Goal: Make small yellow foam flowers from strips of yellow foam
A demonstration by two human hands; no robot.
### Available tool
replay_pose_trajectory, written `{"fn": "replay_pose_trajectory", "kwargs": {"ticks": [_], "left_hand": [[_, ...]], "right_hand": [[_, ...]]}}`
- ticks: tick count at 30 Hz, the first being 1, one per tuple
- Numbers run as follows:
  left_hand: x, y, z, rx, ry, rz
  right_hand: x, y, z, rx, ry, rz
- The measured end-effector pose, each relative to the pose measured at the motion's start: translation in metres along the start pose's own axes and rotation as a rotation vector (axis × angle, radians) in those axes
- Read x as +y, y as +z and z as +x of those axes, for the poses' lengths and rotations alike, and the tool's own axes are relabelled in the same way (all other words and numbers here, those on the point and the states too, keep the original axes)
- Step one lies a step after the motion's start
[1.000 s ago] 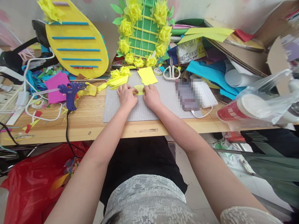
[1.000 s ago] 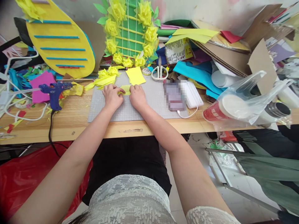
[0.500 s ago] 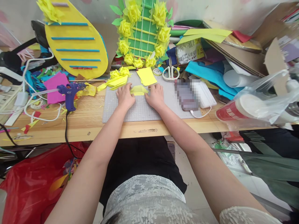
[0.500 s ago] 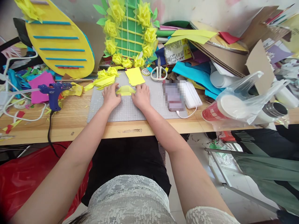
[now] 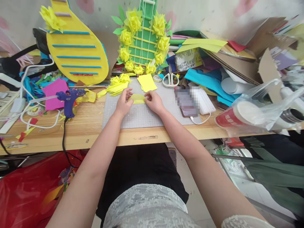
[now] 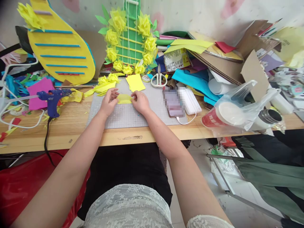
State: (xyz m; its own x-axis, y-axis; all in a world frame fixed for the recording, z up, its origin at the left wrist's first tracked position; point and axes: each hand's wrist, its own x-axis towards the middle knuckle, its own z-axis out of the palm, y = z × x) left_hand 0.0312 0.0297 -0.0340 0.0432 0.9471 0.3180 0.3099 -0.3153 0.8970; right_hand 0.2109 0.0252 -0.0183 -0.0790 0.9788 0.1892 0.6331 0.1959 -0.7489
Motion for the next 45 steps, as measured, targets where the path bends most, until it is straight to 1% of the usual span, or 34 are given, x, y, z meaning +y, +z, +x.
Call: {"fn": "replay_pose_trajectory", "kwargs": {"ticks": [3,5,8,10,11,13,14,16,19,20,22,24,27,29,32,36,40,42,45], "left_hand": [[-0.001,-0.002,0.001,0.018,-0.055,-0.068],[-0.001,-0.003,0.003,0.061,-0.066,-0.108],[0.000,-0.003,0.007,0.172,-0.084,-0.272],[0.005,-0.001,0.008,0.205,-0.148,-0.422],[0.008,0.002,0.008,0.192,-0.198,-0.490],[0.015,0.011,0.006,0.119,-0.299,-0.567],[0.018,0.016,0.005,0.089,-0.323,-0.569],[0.022,0.023,0.004,0.084,-0.321,-0.515],[0.022,0.023,0.007,0.140,-0.309,-0.390],[0.021,0.020,0.009,0.149,-0.299,-0.347],[0.017,0.012,0.013,0.131,-0.252,-0.251],[0.014,0.006,0.015,0.034,-0.197,-0.161],[0.012,0.004,0.015,-0.091,-0.118,-0.065],[0.012,0.006,0.016,-0.129,-0.086,-0.037],[0.010,0.009,0.018,-0.116,-0.085,-0.014],[0.005,0.006,0.020,-0.078,-0.086,0.050],[-0.003,0.003,0.015,-0.016,0.036,0.019],[-0.003,0.002,0.010,-0.011,0.082,0.002],[0.002,0.001,0.003,-0.012,0.133,0.061]], "right_hand": [[-0.003,-0.003,0.000,0.006,0.004,-0.010],[-0.005,-0.003,0.001,0.013,0.010,0.049],[-0.009,-0.001,0.003,0.038,0.037,0.293],[-0.011,0.003,0.005,0.064,0.097,0.497],[-0.012,0.005,0.006,0.075,0.135,0.580],[-0.013,0.010,0.006,0.078,0.198,0.687],[-0.013,0.012,0.006,0.070,0.209,0.710],[-0.013,0.014,0.006,0.026,0.186,0.720],[-0.010,0.010,0.004,-0.088,0.115,0.682],[-0.009,0.007,0.004,-0.098,0.091,0.649],[-0.004,0.000,0.004,-0.039,0.033,0.529],[0.000,-0.007,0.003,0.023,-0.069,0.347],[0.002,-0.011,-0.001,-0.001,-0.212,0.107],[0.001,-0.010,-0.003,-0.010,-0.251,-0.019],[-0.001,-0.009,-0.005,-0.010,-0.235,-0.130],[-0.004,-0.009,-0.005,-0.052,-0.191,-0.175],[-0.007,-0.009,-0.006,-0.059,-0.156,-0.207],[-0.009,-0.008,-0.007,-0.062,-0.137,-0.224],[-0.010,-0.008,-0.008,-0.084,-0.154,-0.248]]}}
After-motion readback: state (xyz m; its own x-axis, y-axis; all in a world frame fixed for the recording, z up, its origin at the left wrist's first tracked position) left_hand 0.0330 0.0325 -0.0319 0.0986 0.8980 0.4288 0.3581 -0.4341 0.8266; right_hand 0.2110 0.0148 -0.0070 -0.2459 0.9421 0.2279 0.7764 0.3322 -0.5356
